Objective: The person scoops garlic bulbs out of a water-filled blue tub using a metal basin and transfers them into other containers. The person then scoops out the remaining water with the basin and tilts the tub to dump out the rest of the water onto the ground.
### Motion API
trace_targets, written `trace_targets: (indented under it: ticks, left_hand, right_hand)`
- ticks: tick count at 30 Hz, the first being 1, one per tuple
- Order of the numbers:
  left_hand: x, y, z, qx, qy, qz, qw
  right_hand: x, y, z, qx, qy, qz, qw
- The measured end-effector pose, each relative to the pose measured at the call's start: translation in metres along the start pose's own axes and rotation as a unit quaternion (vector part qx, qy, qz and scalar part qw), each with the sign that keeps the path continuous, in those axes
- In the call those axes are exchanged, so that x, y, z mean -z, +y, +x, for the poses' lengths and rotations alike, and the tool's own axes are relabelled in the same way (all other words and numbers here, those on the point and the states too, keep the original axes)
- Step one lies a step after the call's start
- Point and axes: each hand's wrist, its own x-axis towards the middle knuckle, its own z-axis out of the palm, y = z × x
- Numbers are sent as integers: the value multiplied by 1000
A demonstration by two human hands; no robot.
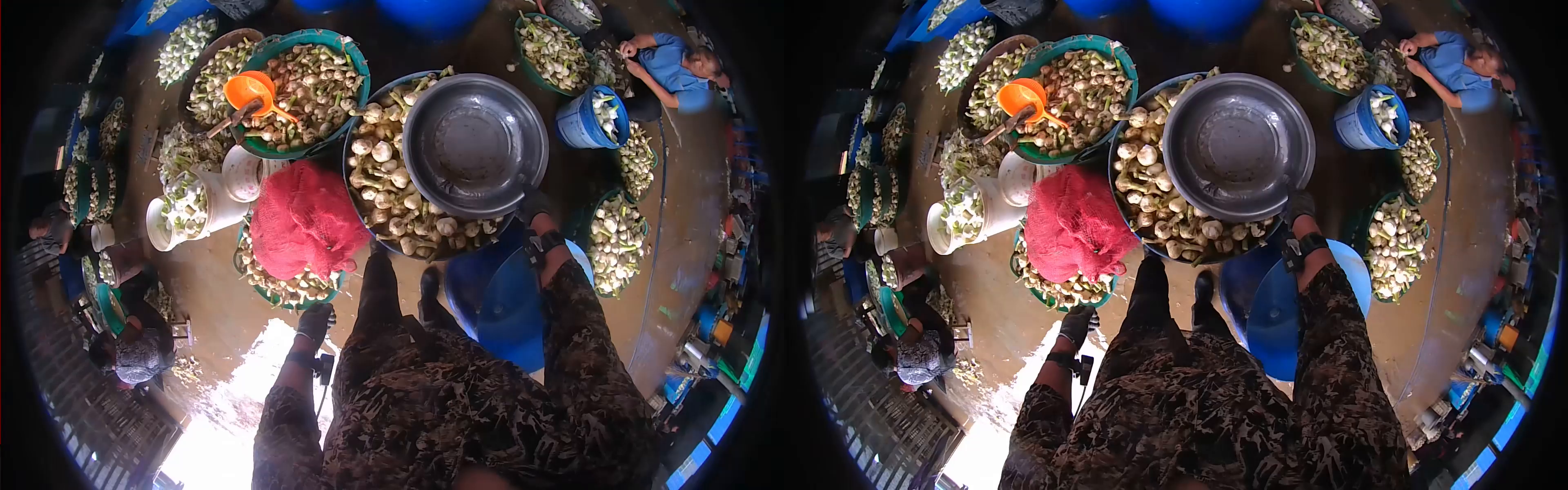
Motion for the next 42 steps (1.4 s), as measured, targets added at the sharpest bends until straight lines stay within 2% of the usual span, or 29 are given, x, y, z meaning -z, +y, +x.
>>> trace_targets:
  ticks: [1, 2, 3, 4, 5, 6, 7, 9, 10, 11, 12, 13, 14, 15, 17, 19, 20, 21, 23, 24, 25, 26, 28, 29, 30, 31, 33, 37, 42]
  left_hand:
    - [-1, 17, 18, 3, -5, 39, 999]
    - [-1, 27, 42, -68, -25, 135, 988]
    - [-6, 35, 67, -155, -37, 174, 972]
    - [-19, 66, 84, -136, -25, 145, 980]
    - [-32, 99, 100, -119, -12, 115, 986]
    - [-48, 133, 102, -106, -17, 35, 994]
    - [-63, 145, 121, -171, -32, 8, 985]
    - [-95, 195, 123, -153, -53, -107, 981]
    - [-107, 239, 106, -71, -58, -192, 977]
    - [-111, 249, 123, -70, -81, -218, 970]
    - [-118, 256, 142, -75, -28, -245, 966]
    - [-121, 260, 160, -79, 24, -270, 959]
    - [-119, 261, 177, -76, 24, -275, 958]
    - [-118, 263, 191, -105, 44, -184, 976]
    - [-117, 282, 201, -135, 65, -97, 984]
    - [-113, 314, 200, -270, 92, 129, 950]
    - [-114, 326, 193, -262, 124, 131, 948]
    - [-111, 322, 223, -263, 106, 177, 942]
    - [-116, 298, 277, -257, 77, 273, 924]
    - [-121, 283, 295, -249, 65, 323, 911]
    - [-130, 271, 300, -227, 61, 401, 885]
    - [-128, 277, 247, -137, 74, 183, 971]
    - [-128, 259, 245, -170, -2, 427, 888]
    - [-132, 253, 237, -147, -31, 472, 868]
    - [-135, 250, 233, -148, -34, 468, 870]
    - [-138, 247, 231, -75, 3, 335, 939]
    - [-142, 249, 232, 2, 35, 188, 981]
    - [-141, 251, 259, -3, -62, 205, 977]
    - [-139, 233, 266, 74, -35, 149, 985]
  right_hand:
    - [-11, -2, 9, -59, 30, 64, 996]
    - [-16, -9, 5, -63, 35, 58, 996]
    - [-22, -20, -9, 12, 82, -57, 995]
    - [-27, -26, -17, 86, 126, -171, 973]
    - [-32, -24, -18, 81, 129, -178, 972]
    - [-36, -21, -19, 160, 127, -179, 962]
    - [-44, -34, -35, 147, 141, -176, 963]
    - [-61, -56, -66, 132, 157, -180, 962]
    - [-75, -64, -72, 207, 125, -220, 945]
    - [-92, -81, -79, 218, 107, -312, 918]
    - [-109, -98, -85, 235, 92, -399, 882]
    - [-127, -120, -99, 235, 91, -405, 879]
    - [-142, -140, -113, 245, 109, -281, 921]
    - [-150, -153, -119, 254, 126, -148, 947]
    - [-150, -158, -95, 272, 140, -175, 936]
    - [-151, -171, -81, 194, 105, -136, 966]
    - [-158, -176, -82, 213, 137, -98, 962]
    - [-168, -181, -82, 223, 138, -61, 963]
    - [-174, -187, -69, 126, 100, -195, 968]
    - [-177, -198, -82, 153, 132, -313, 928]
    - [-176, -195, -82, 154, 133, -318, 926]
    - [-174, -190, -79, 203, 109, -286, 930]
    - [-178, -189, -89, 254, 111, -327, 904]
    - [-185, -197, -104, 254, 113, -331, 902]
    - [-193, -206, -120, 257, 112, -351, 893]
    - [-198, -212, -128, 260, 110, -371, 885]
    - [-202, -217, -125, 271, 106, -383, 877]
    - [-209, -227, -121, 271, 93, -384, 878]
    - [-213, -213, -142, 243, 83, -413, 874]
